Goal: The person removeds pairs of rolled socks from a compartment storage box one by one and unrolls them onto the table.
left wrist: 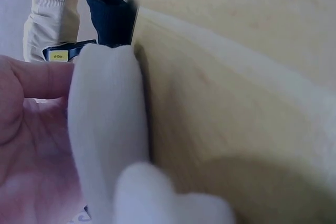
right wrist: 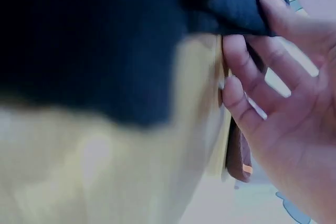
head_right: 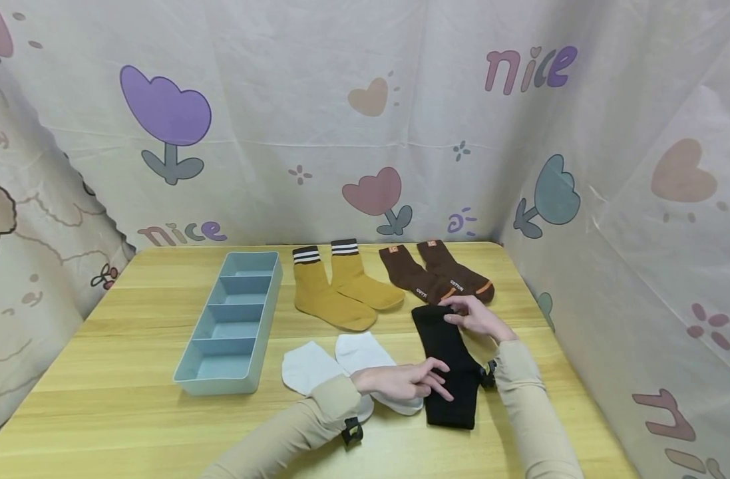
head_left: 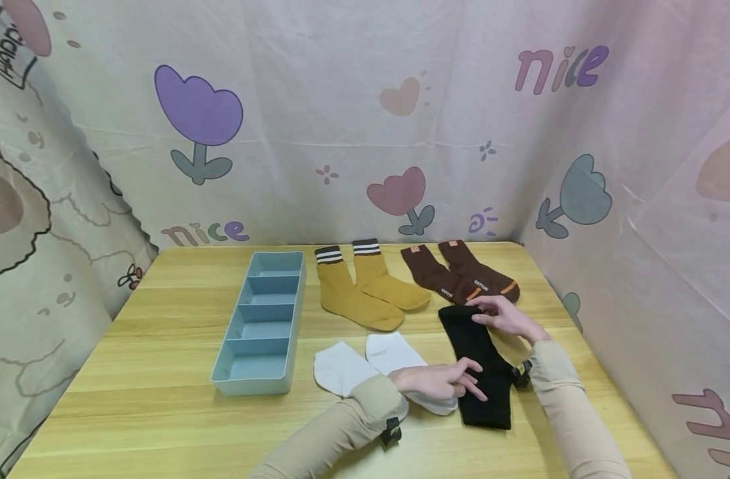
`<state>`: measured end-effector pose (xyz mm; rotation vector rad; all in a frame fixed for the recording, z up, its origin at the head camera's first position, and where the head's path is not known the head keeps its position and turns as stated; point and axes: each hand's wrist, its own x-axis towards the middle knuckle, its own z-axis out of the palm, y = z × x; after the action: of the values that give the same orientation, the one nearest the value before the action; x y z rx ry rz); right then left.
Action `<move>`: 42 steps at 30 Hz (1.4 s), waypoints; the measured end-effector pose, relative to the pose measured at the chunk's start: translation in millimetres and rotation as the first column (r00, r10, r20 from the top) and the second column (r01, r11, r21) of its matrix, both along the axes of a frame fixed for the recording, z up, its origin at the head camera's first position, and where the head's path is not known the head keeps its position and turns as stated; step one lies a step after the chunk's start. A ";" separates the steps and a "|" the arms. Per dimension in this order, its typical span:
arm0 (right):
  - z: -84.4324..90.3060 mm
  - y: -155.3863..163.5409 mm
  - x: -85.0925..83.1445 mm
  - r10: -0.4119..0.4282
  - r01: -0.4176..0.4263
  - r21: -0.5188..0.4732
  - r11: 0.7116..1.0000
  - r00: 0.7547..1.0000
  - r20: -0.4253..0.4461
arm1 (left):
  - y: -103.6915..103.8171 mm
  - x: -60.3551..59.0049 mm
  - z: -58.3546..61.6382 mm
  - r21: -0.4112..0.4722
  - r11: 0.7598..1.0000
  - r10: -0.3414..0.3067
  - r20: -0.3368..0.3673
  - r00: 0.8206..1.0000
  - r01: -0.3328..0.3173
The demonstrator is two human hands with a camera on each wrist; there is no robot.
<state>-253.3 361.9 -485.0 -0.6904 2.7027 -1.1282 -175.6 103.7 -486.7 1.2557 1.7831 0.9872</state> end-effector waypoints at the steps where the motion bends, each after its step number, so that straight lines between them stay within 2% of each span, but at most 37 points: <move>1: 1.2 0.0 0.6 0.008 -0.008 0.007 1.000 1.000 0.009 | -0.1 0.2 0.2 -0.001 1.000 -0.002 0.000 1.000 0.002; 4: 4.1 -0.9 0.5 0.035 -0.036 0.028 0.999 0.999 0.022 | -0.1 0.7 0.5 -0.001 1.000 -0.008 0.006 1.000 0.008; 7: 4.7 -2.5 -1.0 0.047 -0.047 0.032 0.998 0.999 -0.002 | -0.2 0.9 0.9 0.001 1.000 -0.010 0.009 1.000 0.010; 11: 3.4 -4.0 -2.6 0.018 -0.017 0.019 1.000 0.998 -0.055 | -0.8 1.1 1.6 -0.001 1.000 -0.009 0.013 1.000 0.009; 16: 4.3 -5.0 -3.1 -0.041 0.041 0.011 0.999 0.999 -0.025 | -1.6 1.3 2.6 -0.005 1.000 -0.006 0.024 1.000 0.006; 25: -1.4 -5.1 -7.4 -0.017 0.017 -0.013 1.000 0.999 -0.050 | -1.3 0.4 1.4 -0.004 1.000 -0.006 0.023 1.000 0.006; 33: -1.1 -10.9 -8.9 -0.087 0.086 -0.032 0.996 0.995 -0.042 | -1.6 1.2 1.0 -0.012 1.000 0.006 0.023 1.000 -0.005; 37: 0.4 -13.5 -9.6 -0.140 0.140 -0.079 0.987 0.990 0.009 | -1.2 3.1 2.1 -0.027 0.999 0.020 -0.015 1.000 -0.020; 42: 3.4 -14.7 -7.5 -0.240 0.252 -0.135 0.958 0.966 0.098 | -0.1 5.4 4.1 -0.031 0.999 0.031 -0.043 0.999 -0.033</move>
<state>-260.8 347.2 -481.5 -0.3211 2.7130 -1.3897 -170.2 103.7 -482.6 1.2402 1.8494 0.9525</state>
